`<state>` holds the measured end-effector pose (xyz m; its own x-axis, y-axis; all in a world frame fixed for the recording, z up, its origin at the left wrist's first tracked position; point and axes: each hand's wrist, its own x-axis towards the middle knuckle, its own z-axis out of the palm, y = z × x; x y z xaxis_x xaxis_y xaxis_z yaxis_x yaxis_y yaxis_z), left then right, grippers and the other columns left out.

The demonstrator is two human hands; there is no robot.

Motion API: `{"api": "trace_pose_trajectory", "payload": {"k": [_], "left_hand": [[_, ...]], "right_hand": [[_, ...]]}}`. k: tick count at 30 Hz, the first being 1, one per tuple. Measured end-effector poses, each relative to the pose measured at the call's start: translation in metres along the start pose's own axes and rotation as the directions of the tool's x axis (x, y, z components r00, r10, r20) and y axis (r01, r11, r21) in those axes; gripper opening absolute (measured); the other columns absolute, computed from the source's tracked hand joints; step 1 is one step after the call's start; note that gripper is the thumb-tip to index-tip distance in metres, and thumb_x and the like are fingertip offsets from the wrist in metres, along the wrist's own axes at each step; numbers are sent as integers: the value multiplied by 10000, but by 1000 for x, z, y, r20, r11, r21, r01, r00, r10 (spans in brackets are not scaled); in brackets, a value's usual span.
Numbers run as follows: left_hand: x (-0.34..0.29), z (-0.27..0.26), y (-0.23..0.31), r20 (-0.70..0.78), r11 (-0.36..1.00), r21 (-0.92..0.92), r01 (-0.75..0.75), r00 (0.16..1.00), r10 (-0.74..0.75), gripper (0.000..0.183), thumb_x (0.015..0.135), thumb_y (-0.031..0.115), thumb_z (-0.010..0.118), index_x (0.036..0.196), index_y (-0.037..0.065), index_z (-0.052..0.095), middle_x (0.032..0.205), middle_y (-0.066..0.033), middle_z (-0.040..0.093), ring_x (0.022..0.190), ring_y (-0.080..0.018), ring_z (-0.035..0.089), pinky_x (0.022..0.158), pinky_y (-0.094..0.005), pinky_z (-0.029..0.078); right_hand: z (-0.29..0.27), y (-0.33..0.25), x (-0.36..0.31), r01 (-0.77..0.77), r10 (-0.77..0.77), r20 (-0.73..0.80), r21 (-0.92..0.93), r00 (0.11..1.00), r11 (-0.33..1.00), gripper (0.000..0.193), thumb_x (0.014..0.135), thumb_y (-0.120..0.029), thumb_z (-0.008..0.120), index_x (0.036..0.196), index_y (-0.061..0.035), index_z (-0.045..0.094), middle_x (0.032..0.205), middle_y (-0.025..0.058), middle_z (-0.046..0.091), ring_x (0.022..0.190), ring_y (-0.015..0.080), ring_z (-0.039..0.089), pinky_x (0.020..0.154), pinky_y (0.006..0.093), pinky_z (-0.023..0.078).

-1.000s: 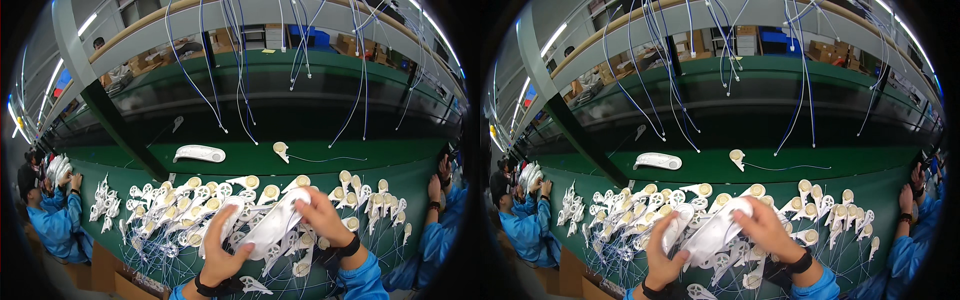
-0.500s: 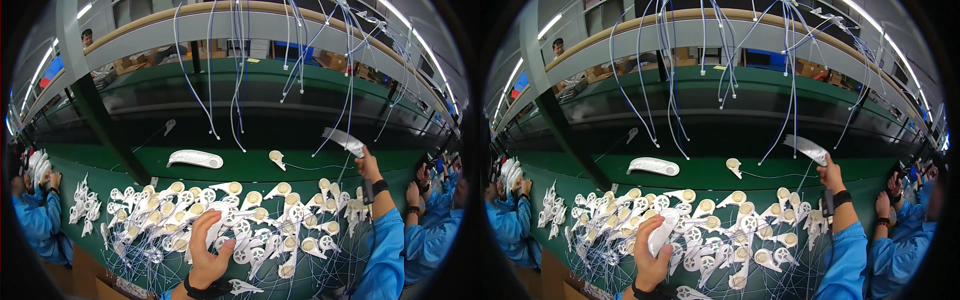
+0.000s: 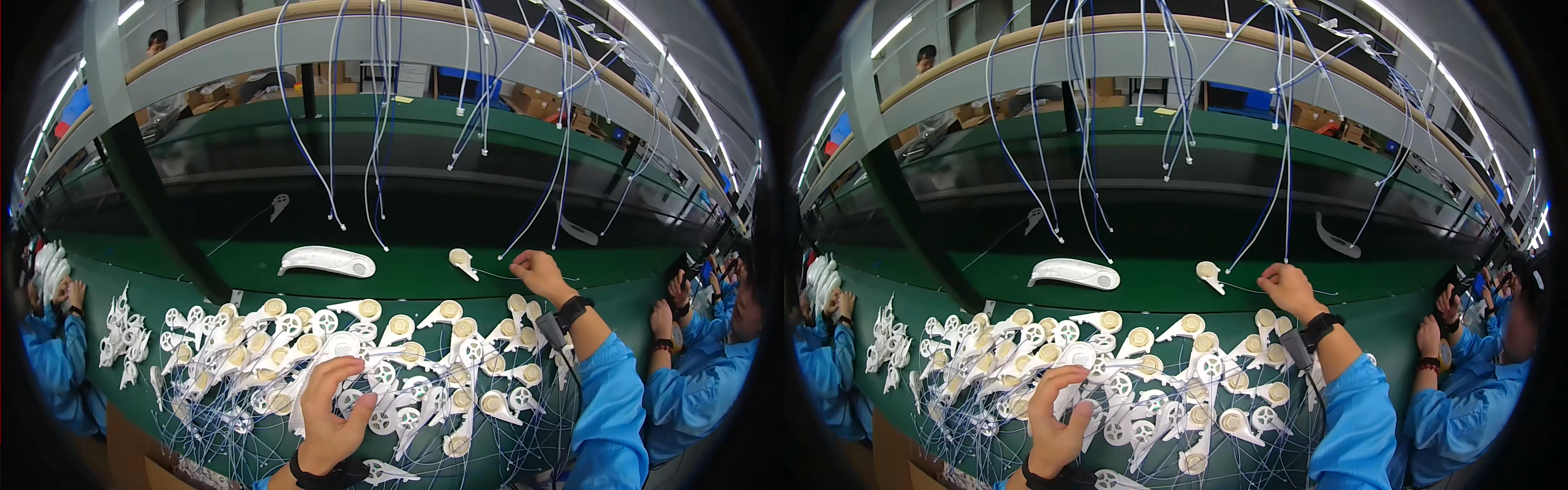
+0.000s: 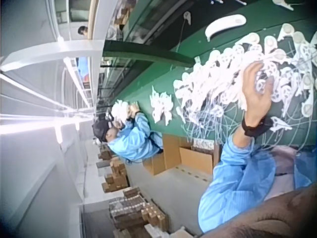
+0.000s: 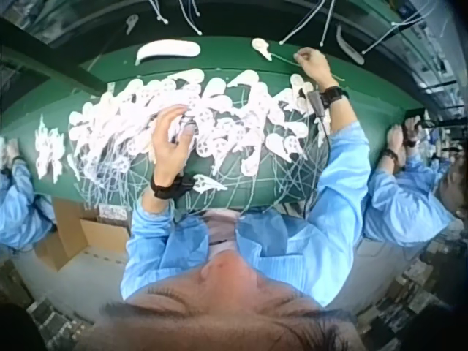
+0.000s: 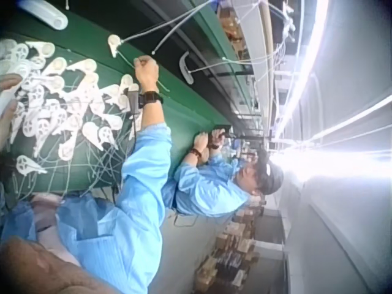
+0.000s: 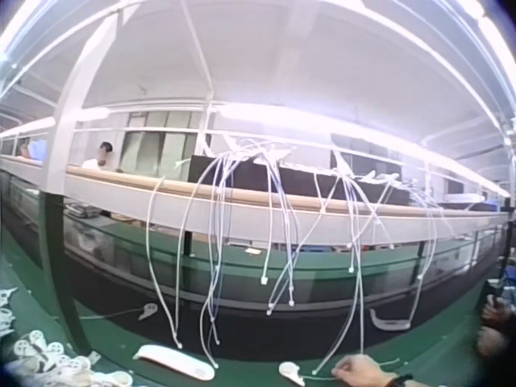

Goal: The worker is assembling small white electronic parts with attached blue and green wires at a long factory workbench.

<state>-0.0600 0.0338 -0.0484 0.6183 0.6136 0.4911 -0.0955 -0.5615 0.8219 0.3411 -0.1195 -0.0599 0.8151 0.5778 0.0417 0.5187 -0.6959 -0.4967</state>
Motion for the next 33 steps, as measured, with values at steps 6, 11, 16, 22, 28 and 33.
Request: {"api": "trace_pose_trajectory", "payload": {"k": [6, 11, 16, 22, 28, 33], "left_hand": [[2, 4, -2, 13, 1000, -2, 2, 1000, -2, 257, 726, 54, 742, 963, 15, 650, 1017, -130, 652, 953, -287, 625, 833, -350, 487], [3, 4, -4, 1, 1000, 7, 5, 1000, -5, 235, 756, 84, 719, 968, 11, 647, 1016, -126, 658, 955, -278, 623, 857, -351, 475], [2, 5, -4, 3, 1000, -2, 12, 1000, -12, 225, 750, 88, 744, 948, 23, 658, 1000, -109, 671, 939, -257, 638, 813, -336, 499], [2, 2, -6, -10, 999, 39, -8, 1000, 9, 224, 744, 118, 769, 932, 43, 673, 971, -86, 675, 894, -249, 648, 774, -326, 507], [-1, 3, -6, -38, 1000, -2, -26, 999, 26, 181, 795, 170, 739, 913, 55, 665, 971, -72, 665, 906, -260, 633, 771, -334, 483], [-7, 7, -7, -32, 999, -48, -16, 999, 15, 207, 866, 234, 647, 942, 44, 616, 925, -86, 621, 895, -288, 594, 773, -373, 455]], "right_hand": [[42, -50, 16, 257, -265, 9, -270, 964, 928, 477, 756, -305, 731, 1168, -94, 613, 1153, 138, 602, 1043, 322, 611, 842, 413, 517], [71, -47, 39, 285, -274, 94, -478, 957, 831, 474, 722, -127, 689, 1179, -90, 569, 1130, 183, 567, 1020, 387, 593, 863, 446, 521], [75, -79, 41, 166, -142, 91, -386, 986, 907, 374, 746, -151, 653, 1099, -71, 557, 990, 198, 656, 952, 382, 639, 851, 459, 508], [92, -149, 22, 338, -316, 176, -109, 932, 935, 586, 719, -331, 692, 1215, -74, 515, 1093, 208, 632, 1017, 380, 617, 890, 443, 476], [120, -151, 26, 549, -514, 198, -226, 835, 805, 713, 653, -395, 793, 1233, -48, 567, 1178, 182, 614, 1039, 355, 608, 901, 402, 484], [106, -144, 13, 482, -472, 107, -108, 875, 869, 661, 609, -315, 837, 1153, -16, 611, 1097, 171, 652, 1004, 337, 628, 882, 390, 492]]}}
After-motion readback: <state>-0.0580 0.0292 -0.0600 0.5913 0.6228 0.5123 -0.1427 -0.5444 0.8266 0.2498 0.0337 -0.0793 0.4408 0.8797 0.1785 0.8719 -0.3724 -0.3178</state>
